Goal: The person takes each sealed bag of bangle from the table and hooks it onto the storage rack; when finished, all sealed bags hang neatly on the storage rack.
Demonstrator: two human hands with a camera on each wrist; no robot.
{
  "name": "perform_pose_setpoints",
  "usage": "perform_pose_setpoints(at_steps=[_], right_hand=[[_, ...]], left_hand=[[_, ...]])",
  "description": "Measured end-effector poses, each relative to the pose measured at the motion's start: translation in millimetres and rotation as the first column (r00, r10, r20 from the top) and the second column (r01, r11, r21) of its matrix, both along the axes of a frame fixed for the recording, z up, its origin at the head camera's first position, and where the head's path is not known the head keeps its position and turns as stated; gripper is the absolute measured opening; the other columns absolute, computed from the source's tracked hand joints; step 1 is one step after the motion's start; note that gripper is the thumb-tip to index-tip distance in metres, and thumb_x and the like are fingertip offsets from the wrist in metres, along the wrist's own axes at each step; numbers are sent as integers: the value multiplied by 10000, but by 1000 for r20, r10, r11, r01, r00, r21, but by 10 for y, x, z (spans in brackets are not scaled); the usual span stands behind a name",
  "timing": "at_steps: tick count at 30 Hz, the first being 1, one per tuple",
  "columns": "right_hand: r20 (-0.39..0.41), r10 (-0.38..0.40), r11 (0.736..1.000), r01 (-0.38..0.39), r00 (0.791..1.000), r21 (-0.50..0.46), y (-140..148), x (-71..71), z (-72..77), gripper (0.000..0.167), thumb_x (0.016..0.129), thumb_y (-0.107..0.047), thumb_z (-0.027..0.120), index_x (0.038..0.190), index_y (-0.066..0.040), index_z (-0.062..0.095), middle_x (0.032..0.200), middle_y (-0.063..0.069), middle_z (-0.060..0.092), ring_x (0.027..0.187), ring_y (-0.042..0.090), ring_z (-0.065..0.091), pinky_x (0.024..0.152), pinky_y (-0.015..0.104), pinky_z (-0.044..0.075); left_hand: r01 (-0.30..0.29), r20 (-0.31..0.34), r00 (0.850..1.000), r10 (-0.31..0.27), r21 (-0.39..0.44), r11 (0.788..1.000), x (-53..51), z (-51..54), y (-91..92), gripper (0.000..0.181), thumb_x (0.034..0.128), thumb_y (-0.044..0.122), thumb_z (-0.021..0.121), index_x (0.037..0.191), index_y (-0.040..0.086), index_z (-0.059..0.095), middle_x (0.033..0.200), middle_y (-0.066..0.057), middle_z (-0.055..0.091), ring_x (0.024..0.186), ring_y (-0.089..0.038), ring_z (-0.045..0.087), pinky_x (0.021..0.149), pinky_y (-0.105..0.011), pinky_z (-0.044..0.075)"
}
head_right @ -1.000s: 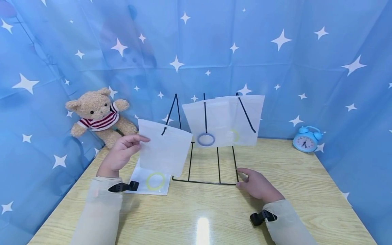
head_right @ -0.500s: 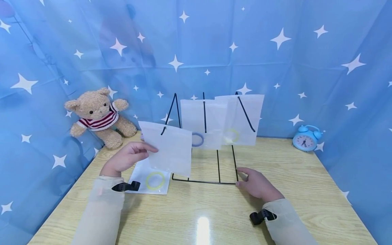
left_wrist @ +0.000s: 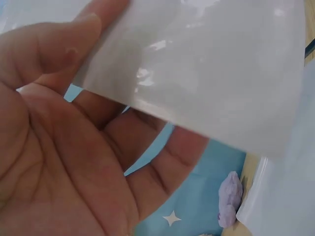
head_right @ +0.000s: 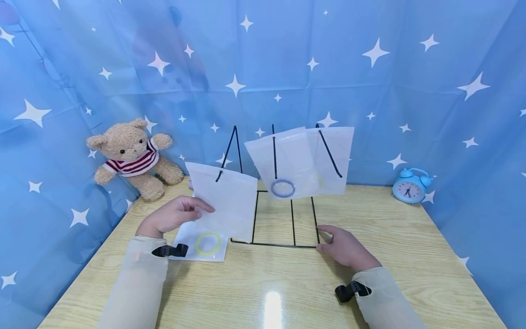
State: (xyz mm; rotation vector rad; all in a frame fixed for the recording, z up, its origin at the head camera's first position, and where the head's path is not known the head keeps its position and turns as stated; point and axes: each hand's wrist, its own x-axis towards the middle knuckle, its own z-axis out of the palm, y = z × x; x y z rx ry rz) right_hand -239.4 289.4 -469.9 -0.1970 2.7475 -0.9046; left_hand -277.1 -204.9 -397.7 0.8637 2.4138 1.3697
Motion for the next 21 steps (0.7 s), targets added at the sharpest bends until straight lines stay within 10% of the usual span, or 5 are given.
perform_pose_setpoints(at_steps=[13, 21], right_hand=[[-12, 8, 1000, -8, 1000, -2, 13, -7, -16, 674, 989, -332, 749, 1562, -75, 504, 1269, 219, 676, 1126, 341, 658, 836, 475, 568], [-13, 5, 1000, -5, 1000, 0, 24, -19, -37, 677, 986, -344, 749, 1561, -81, 507, 1247, 197, 683, 1117, 326, 658, 826, 466, 566]], left_hand=[[-84, -66, 994, 85, 13, 996, 5, 10, 22, 383, 1033, -70, 476, 1297, 72, 714, 1431, -106, 645, 1425, -299, 481, 1146, -521, 388], [-130, -49, 990, 132, 57, 990, 8, 2, 28, 417, 1044, -56, 471, 1387, 87, 661, 1536, -130, 553, 898, -202, 568, 670, -301, 487]])
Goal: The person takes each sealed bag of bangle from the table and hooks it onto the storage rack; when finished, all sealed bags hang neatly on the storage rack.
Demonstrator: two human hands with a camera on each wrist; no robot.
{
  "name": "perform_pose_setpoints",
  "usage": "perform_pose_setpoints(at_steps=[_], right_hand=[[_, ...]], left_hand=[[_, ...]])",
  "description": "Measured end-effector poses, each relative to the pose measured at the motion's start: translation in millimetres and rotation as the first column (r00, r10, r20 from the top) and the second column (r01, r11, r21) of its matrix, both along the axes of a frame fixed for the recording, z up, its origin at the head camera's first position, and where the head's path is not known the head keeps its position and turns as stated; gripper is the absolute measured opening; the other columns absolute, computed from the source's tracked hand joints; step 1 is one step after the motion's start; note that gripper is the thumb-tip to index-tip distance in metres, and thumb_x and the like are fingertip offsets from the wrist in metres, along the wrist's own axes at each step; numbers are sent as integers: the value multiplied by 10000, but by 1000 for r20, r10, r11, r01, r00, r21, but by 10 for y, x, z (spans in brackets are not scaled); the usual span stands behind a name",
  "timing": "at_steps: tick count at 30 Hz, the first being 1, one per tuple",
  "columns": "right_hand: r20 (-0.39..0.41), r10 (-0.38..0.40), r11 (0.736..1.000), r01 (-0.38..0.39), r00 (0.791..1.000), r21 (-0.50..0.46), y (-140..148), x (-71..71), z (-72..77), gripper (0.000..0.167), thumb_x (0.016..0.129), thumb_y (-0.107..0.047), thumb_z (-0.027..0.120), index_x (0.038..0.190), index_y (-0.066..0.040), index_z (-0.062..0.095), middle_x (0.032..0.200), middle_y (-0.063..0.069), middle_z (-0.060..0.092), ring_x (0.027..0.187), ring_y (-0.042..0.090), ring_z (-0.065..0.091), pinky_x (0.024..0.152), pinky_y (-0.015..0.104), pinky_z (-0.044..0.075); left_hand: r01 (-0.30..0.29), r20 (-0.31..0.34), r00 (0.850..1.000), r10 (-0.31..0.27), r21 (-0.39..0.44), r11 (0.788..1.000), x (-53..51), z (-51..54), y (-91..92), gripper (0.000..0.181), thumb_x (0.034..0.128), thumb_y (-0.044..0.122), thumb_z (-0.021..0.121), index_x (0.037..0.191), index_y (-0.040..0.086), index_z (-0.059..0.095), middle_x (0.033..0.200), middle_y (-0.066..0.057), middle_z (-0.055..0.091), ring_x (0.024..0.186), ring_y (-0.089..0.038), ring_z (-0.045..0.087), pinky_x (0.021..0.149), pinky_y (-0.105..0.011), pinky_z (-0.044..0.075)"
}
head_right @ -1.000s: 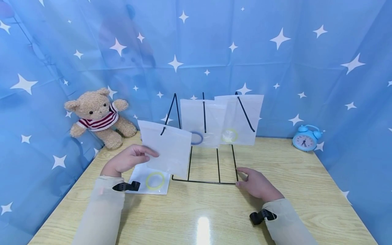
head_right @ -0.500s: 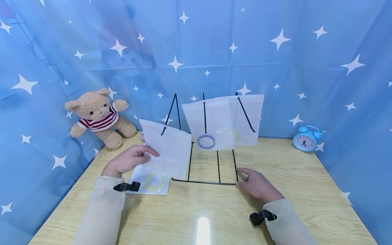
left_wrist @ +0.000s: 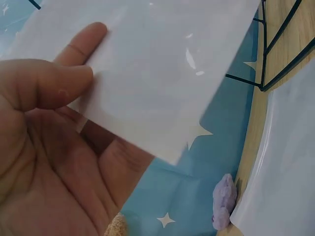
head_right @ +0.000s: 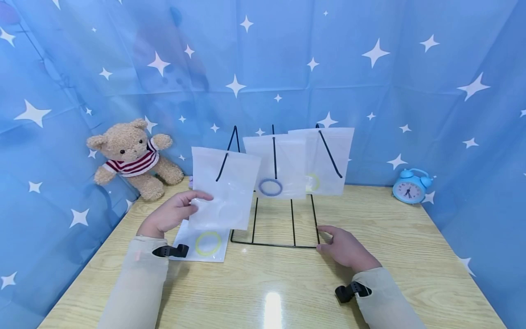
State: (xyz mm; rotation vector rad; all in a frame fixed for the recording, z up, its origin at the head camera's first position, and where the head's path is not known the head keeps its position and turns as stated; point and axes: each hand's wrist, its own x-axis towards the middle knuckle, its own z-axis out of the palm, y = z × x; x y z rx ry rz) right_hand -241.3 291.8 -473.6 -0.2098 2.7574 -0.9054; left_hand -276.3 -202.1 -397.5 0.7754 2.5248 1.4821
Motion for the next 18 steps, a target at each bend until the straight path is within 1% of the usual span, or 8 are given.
perform_pose_setpoints(at_steps=[1, 4, 6, 8, 12, 15, 18], right_hand=[[0, 1, 1000, -1, 1000, 1, -1, 3, 3, 678, 986, -346, 749, 1561, -82, 506, 1256, 203, 681, 1126, 334, 659, 830, 471, 568], [1, 0, 1000, 0, 1000, 2, -8, 9, 20, 679, 987, -349, 747, 1563, -83, 505, 1277, 222, 676, 1147, 356, 659, 844, 489, 571], [-1, 1, 1000, -1, 1000, 4, -13, 10, 31, 676, 987, -342, 749, 1561, -80, 506, 1284, 228, 676, 1151, 361, 661, 847, 494, 575], [-4, 6, 1000, -6, 1000, 5, -15, 8, 38, 677, 986, -340, 750, 1560, -75, 505, 1276, 225, 680, 1148, 362, 664, 845, 496, 576], [-12, 13, 1000, -13, 1000, 10, -15, 2, 36, 674, 986, -328, 752, 1556, -67, 507, 1242, 197, 692, 1110, 327, 667, 829, 480, 571], [-17, 16, 1000, -16, 1000, 13, -15, 1, 31, 671, 984, -319, 754, 1553, -62, 509, 1221, 182, 697, 1072, 295, 663, 816, 464, 564], [-16, 17, 1000, -17, 1000, 13, -13, 1, 28, 671, 984, -320, 753, 1554, -63, 508, 1210, 173, 699, 1050, 281, 657, 807, 454, 559]], left_hand=[[-2, 4, 1000, 2, 7, 1000, -2, -3, 2, 430, 1040, -58, 470, 1400, 91, 652, 1552, -127, 536, 873, -203, 561, 622, -292, 482], [-9, 7, 1000, 9, 21, 1000, -5, -12, 10, 470, 1032, -61, 467, 1447, 98, 618, 1596, -115, 489, 943, -230, 553, 637, -297, 507], [-13, 21, 1000, 12, 25, 1000, -4, -15, 14, 484, 1039, -54, 465, 1481, 100, 586, 1623, -113, 448, 782, -187, 513, 642, -298, 517], [-21, 43, 999, 19, 26, 999, -1, -14, 21, 497, 1052, -35, 466, 1514, 122, 556, 1648, -94, 409, 678, -168, 461, 653, -306, 529], [-24, 91, 996, 20, 42, 999, -5, -17, 34, 516, 1076, -1, 458, 1561, 168, 501, 1665, -81, 365, 710, -176, 500, 674, -335, 556], [-23, 114, 993, 17, 56, 998, -8, -18, 43, 530, 1090, 20, 444, 1586, 205, 466, 1665, -83, 357, 779, -208, 571, 676, -372, 578], [-24, 132, 991, 16, 57, 998, -3, -18, 51, 539, 1100, 46, 441, 1601, 245, 442, 1692, -74, 305, 841, -248, 573, 686, -429, 596]])
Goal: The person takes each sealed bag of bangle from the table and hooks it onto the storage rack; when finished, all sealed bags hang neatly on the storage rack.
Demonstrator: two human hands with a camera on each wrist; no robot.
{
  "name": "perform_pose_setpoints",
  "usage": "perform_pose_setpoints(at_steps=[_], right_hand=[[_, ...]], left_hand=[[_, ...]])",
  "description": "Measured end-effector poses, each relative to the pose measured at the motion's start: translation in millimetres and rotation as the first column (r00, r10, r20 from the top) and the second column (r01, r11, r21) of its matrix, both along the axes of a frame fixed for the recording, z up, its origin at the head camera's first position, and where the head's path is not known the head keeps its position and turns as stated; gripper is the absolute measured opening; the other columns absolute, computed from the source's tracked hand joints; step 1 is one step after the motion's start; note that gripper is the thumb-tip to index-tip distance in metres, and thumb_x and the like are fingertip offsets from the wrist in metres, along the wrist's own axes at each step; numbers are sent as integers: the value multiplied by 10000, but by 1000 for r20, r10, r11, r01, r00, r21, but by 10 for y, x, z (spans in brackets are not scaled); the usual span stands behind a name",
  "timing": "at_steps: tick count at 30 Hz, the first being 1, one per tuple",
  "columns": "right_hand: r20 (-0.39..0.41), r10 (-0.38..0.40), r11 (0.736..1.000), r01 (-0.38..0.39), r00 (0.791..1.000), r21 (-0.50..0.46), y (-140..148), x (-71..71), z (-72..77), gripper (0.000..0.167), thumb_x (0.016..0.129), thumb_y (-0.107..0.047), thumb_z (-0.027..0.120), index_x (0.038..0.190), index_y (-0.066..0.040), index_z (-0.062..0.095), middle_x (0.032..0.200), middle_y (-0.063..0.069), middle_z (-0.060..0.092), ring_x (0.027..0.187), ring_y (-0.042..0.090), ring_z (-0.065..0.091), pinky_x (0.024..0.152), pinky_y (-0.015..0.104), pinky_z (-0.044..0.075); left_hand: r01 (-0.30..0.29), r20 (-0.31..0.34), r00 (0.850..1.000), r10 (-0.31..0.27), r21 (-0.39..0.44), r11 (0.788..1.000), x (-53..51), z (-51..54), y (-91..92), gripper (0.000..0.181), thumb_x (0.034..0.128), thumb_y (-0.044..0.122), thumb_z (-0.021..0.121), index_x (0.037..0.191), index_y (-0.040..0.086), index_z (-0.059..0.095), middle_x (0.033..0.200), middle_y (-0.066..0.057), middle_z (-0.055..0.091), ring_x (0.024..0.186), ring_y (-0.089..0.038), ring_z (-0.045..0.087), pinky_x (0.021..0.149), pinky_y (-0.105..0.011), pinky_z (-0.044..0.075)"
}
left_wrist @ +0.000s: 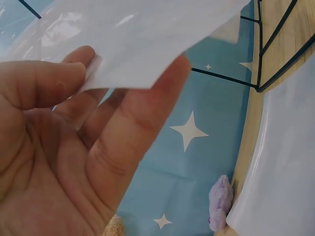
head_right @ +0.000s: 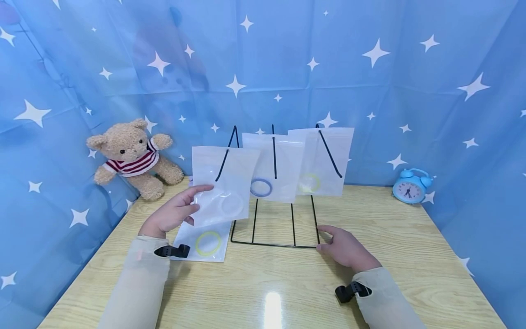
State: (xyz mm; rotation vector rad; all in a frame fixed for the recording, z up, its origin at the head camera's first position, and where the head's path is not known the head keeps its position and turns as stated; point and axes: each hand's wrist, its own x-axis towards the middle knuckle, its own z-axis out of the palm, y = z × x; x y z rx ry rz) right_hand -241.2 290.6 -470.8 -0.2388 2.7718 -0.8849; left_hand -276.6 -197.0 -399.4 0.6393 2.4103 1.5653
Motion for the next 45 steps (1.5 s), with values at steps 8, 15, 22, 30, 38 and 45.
perform_pose_setpoints(at_steps=[8, 15, 22, 30, 38, 45], right_hand=[[11, -5, 1000, 5, 1000, -10, 13, 4, -13, 675, 988, -336, 747, 1560, -72, 505, 1257, 215, 680, 1146, 360, 658, 850, 492, 570], [17, -12, 1000, 12, 1000, -7, 14, -2, -23, 683, 988, -362, 740, 1563, -80, 502, 1361, 283, 628, 1195, 395, 639, 889, 537, 563], [16, -10, 1000, 10, 1000, -9, 17, 2, -34, 677, 990, -349, 741, 1565, -86, 501, 1294, 227, 657, 1162, 356, 640, 868, 502, 558], [19, -13, 1000, 13, 1000, -20, 17, 4, -29, 682, 986, -347, 745, 1563, -79, 502, 1198, 173, 677, 1091, 309, 642, 837, 472, 553], [24, -11, 1000, 12, 1000, -19, 15, -1, -26, 681, 988, -346, 742, 1565, -80, 500, 1247, 191, 670, 1128, 328, 644, 858, 489, 552], [26, -14, 1000, 15, 1000, -24, 19, -11, -40, 676, 989, -340, 742, 1566, -83, 500, 1235, 182, 669, 1104, 309, 639, 850, 475, 547]], left_hand=[[0, 27, 1000, 0, 0, 1000, -15, -36, 8, 569, 1096, 56, 449, 1610, 299, 413, 1705, -98, 241, 833, -258, 523, 703, -576, 619], [12, 37, 999, -13, 21, 1000, -36, -77, 26, 622, 1084, 26, 451, 1635, 301, 363, 1740, -83, 150, 826, -260, 491, 702, -596, 630], [41, 42, 998, -43, 64, 997, -39, -96, 71, 672, 1076, -11, 425, 1663, 290, 297, 1770, -85, 38, 1502, -502, 266, 694, -550, 644], [-15, -26, 1000, 16, 68, 998, -84, -145, 127, 693, 1065, -41, 424, 1665, 285, 309, 1702, -108, 257, 1112, -326, 598, 721, -448, 650], [-19, -57, 998, 24, 90, 996, -110, -179, 178, 659, 1073, -38, 415, 1662, 245, 329, 1633, -156, 345, 1012, -309, 600, 806, -431, 639], [-50, -61, 997, 57, 105, 993, -134, -221, 206, 682, 1063, -57, 409, 1662, 257, 323, 1714, -100, 204, 1099, -344, 611, 882, -427, 627]])
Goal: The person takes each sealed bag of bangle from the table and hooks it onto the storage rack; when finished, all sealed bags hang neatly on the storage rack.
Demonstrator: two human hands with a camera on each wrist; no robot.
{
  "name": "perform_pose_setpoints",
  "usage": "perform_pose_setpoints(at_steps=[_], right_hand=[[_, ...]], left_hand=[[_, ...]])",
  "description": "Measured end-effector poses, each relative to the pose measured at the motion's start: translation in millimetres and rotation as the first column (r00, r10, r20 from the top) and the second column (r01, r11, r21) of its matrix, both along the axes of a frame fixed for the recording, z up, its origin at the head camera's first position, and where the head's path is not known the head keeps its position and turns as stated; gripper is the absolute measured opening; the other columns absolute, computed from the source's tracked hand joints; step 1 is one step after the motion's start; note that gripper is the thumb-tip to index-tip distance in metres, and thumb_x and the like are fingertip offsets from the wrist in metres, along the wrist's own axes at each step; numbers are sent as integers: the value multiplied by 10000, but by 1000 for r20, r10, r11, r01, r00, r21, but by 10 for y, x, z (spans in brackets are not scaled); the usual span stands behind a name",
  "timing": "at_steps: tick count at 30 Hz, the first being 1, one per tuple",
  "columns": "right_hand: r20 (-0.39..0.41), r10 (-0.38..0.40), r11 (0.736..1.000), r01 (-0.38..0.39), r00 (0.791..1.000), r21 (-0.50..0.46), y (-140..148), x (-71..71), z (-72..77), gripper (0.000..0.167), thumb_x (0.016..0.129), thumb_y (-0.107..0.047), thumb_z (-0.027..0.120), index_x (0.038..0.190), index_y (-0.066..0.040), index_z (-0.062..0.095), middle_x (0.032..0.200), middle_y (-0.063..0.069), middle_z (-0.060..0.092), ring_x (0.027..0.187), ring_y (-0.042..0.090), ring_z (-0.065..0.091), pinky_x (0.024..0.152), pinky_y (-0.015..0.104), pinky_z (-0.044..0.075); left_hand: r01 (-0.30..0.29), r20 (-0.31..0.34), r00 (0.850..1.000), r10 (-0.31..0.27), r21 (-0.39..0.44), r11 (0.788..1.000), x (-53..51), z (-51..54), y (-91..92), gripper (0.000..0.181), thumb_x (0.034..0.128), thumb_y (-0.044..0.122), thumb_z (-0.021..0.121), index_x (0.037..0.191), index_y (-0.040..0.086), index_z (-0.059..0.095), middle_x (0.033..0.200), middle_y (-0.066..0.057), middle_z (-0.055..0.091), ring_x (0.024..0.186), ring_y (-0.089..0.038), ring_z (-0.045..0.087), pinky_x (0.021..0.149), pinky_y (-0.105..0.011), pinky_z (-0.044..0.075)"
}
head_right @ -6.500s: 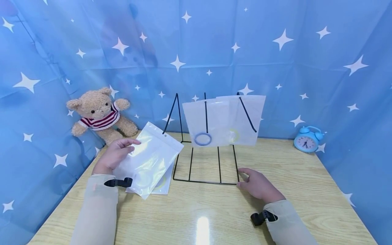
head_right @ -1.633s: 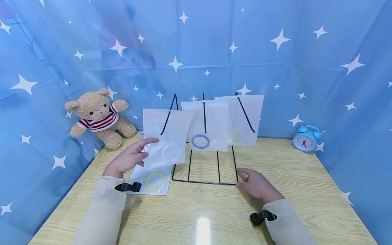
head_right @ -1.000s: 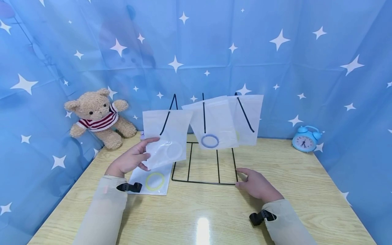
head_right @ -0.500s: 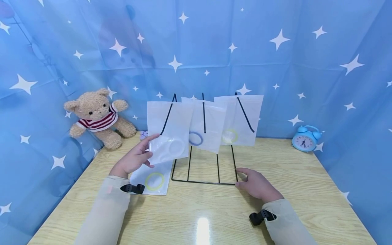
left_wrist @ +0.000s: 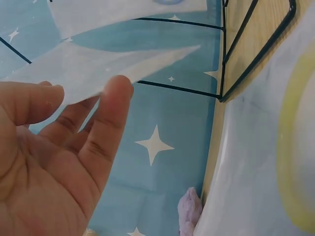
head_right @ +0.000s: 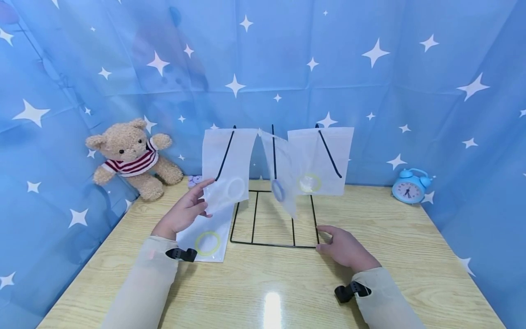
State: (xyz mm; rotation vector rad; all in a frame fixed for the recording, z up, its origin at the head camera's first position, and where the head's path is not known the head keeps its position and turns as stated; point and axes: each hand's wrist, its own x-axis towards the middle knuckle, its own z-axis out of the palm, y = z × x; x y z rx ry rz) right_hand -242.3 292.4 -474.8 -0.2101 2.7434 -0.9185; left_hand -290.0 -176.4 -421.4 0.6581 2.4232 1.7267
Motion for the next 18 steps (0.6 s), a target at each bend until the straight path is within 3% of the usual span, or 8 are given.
perform_pose_setpoints(at_steps=[5, 8, 12, 18], right_hand=[[-5, 1, 1000, -1, 1000, 5, -7, 2, 21, 674, 988, -338, 746, 1560, -78, 505, 1261, 206, 666, 1118, 324, 641, 861, 492, 552], [-4, 3, 1000, -3, 1000, 5, -9, 3, 25, 672, 986, -334, 748, 1560, -80, 507, 1226, 190, 673, 1082, 306, 637, 841, 465, 544], [-1, 4, 1000, -4, 1000, 5, -5, 3, 13, 677, 987, -335, 745, 1565, -80, 499, 1146, 138, 675, 1002, 258, 614, 789, 404, 514], [3, -3, 1000, 3, 1000, -1, -8, 11, 21, 685, 982, -339, 749, 1564, -76, 499, 1105, 119, 675, 948, 241, 602, 748, 386, 507]], left_hand=[[-32, -6, 999, 32, -24, 999, -10, -23, -15, 694, 1056, -54, 425, 1667, 254, 314, 1754, -75, 144, 1273, -419, 579, 991, -505, 581], [-62, -41, 997, 60, -61, 996, -18, -40, -48, 687, 1054, -46, 449, 1666, 237, 320, 1768, -62, 139, 1494, -441, 392, 1165, -594, 430], [-95, -69, 994, 89, -100, 990, -30, -51, -107, 659, 1059, -35, 455, 1662, 198, 330, 1757, -104, 189, 1589, -449, 207, 1246, -627, 281], [-142, -2, 990, 142, -102, 985, -52, -72, -200, 634, 1070, 24, 495, 1663, 179, 333, 1707, -174, 299, 1524, -475, 349, 1193, -642, 367]])
